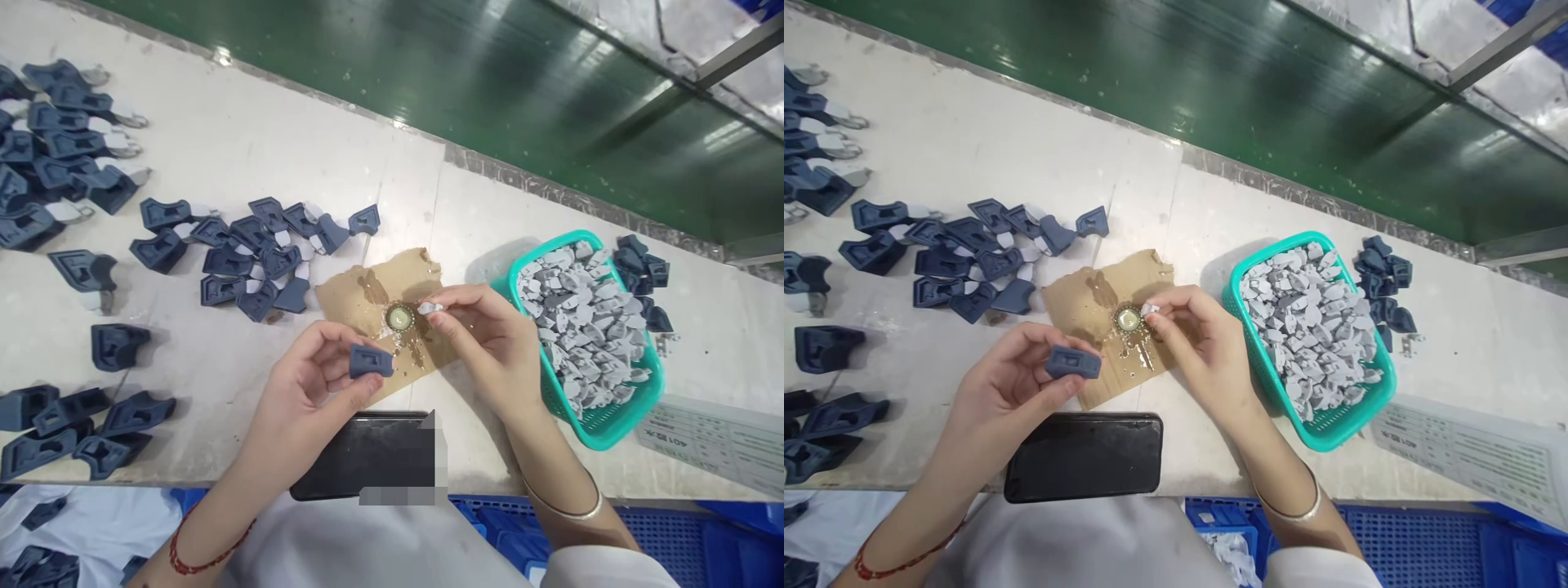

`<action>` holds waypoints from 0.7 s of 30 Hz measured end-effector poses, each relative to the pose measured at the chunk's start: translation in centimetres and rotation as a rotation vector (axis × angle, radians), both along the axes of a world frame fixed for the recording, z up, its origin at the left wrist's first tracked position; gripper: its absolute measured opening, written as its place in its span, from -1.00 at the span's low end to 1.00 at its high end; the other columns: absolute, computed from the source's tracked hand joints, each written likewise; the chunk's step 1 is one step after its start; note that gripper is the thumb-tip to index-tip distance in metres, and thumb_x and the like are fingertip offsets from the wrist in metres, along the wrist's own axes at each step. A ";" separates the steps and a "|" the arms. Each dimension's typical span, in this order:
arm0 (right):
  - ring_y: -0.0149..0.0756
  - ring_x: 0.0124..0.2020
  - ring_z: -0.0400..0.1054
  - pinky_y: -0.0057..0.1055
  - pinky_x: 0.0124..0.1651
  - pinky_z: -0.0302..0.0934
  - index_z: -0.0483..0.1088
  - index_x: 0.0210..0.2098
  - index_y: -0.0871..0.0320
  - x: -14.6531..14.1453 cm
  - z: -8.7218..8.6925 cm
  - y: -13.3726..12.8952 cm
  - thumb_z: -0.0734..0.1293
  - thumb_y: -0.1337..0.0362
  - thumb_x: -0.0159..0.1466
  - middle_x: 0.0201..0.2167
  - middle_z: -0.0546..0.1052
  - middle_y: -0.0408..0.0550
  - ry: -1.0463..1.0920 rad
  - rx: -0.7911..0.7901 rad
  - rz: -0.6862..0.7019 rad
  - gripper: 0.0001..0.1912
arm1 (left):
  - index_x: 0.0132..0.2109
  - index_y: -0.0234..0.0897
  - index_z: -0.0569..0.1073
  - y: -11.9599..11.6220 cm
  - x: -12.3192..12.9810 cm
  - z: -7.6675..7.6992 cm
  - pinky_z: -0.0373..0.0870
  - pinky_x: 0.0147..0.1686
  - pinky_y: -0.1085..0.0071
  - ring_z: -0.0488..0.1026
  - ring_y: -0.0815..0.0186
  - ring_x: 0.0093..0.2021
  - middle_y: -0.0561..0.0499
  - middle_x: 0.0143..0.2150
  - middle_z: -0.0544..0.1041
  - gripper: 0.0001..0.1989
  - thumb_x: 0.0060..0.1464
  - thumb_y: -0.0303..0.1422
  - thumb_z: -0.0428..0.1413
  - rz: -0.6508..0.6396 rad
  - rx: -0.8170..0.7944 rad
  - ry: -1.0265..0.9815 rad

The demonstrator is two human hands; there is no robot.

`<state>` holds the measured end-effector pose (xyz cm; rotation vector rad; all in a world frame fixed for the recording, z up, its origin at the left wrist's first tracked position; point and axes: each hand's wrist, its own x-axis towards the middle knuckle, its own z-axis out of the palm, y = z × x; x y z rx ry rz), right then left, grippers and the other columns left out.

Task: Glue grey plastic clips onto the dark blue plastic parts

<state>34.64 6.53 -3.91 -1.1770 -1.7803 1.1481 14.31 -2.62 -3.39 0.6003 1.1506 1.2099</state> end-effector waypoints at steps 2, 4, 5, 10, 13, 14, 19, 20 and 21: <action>-0.33 -0.11 0.52 -0.35 -0.02 0.41 0.56 -0.17 0.05 0.0 -0.3 0.1 0.46 0.33 0.40 -0.20 0.63 -0.12 -0.051 0.082 0.008 -0.95 | -0.10 -0.11 0.53 0.1 -0.1 0.0 0.56 -0.24 0.70 0.68 0.49 -0.20 0.19 -0.21 0.69 -0.75 0.15 -0.50 0.34 0.017 0.003 0.038; -0.36 -0.16 0.49 -0.36 -0.05 0.39 0.55 -0.18 0.06 -0.1 -0.4 0.0 0.46 0.36 0.39 -0.21 0.62 -0.12 -0.076 0.127 0.022 -0.93 | -0.06 -0.10 0.59 0.2 -0.2 0.0 0.56 -0.23 0.70 0.67 0.49 -0.22 0.18 -0.21 0.68 -0.73 0.13 -0.50 0.35 0.019 0.028 0.110; -0.37 -0.19 0.49 -0.37 -0.08 0.39 0.54 -0.17 0.06 -0.2 -0.4 0.0 0.46 0.38 0.38 -0.22 0.62 -0.12 -0.076 0.131 0.030 -0.92 | -0.07 -0.10 0.61 0.2 -0.2 0.0 0.55 -0.20 0.70 0.67 0.50 -0.20 0.17 -0.21 0.69 -0.74 0.13 -0.50 0.36 0.019 0.043 0.155; -0.30 -0.12 0.56 -0.34 -0.05 0.44 0.51 -0.20 0.09 -0.4 -0.3 0.0 0.45 0.45 0.36 -0.23 0.64 -0.08 -0.084 0.211 0.103 -0.88 | -0.17 -0.13 0.61 0.3 -0.2 -0.6 0.54 -0.11 0.71 0.65 0.51 -0.16 0.17 -0.18 0.71 -0.81 0.09 -0.47 0.40 0.022 0.034 0.249; -0.28 -0.10 0.58 -0.34 -0.03 0.44 0.50 -0.20 0.11 -0.5 -0.3 0.1 0.44 0.47 0.35 -0.22 0.64 -0.06 -0.160 0.327 0.165 -0.87 | -0.21 -0.14 0.51 0.3 0.0 -0.9 0.56 -0.07 0.68 0.67 0.48 -0.10 0.18 -0.15 0.72 -0.79 0.11 -0.47 0.38 0.009 0.000 0.191; -0.27 -0.10 0.58 -0.34 -0.03 0.44 0.49 -0.19 0.12 -0.6 -0.3 0.2 0.44 0.47 0.36 -0.22 0.64 -0.05 -0.187 0.360 0.186 -0.87 | -0.22 -0.13 0.48 0.3 0.1 -0.9 0.56 -0.08 0.67 0.67 0.48 -0.09 0.18 -0.14 0.73 -0.79 0.12 -0.47 0.36 0.001 -0.005 0.186; -0.24 -0.06 0.58 -0.34 -0.03 0.43 0.46 -0.19 0.15 -0.8 0.0 0.3 0.40 0.46 0.38 -0.21 0.63 0.02 -0.303 0.470 0.255 -0.90 | -0.22 -0.12 0.45 0.3 0.3 -0.7 0.56 -0.10 0.65 0.67 0.48 -0.13 0.18 -0.17 0.74 -0.80 0.15 -0.45 0.33 -0.044 -0.030 0.249; -0.25 -0.09 0.57 -0.35 -0.05 0.43 0.45 -0.21 0.15 -0.8 0.0 0.3 0.40 0.47 0.38 -0.23 0.62 0.02 -0.312 0.488 0.247 -0.90 | -0.22 -0.12 0.44 0.3 0.3 -0.8 0.56 -0.10 0.65 0.67 0.48 -0.13 0.18 -0.17 0.73 -0.80 0.15 -0.44 0.33 -0.047 -0.030 0.259; -0.26 -0.10 0.57 -0.36 -0.06 0.42 0.44 -0.22 0.15 -0.9 0.1 0.3 0.40 0.48 0.38 -0.24 0.62 0.01 -0.315 0.503 0.236 -0.89 | -0.22 -0.12 0.43 0.3 0.3 -0.8 0.56 -0.10 0.64 0.67 0.47 -0.13 0.18 -0.16 0.73 -0.80 0.16 -0.43 0.32 -0.048 -0.028 0.268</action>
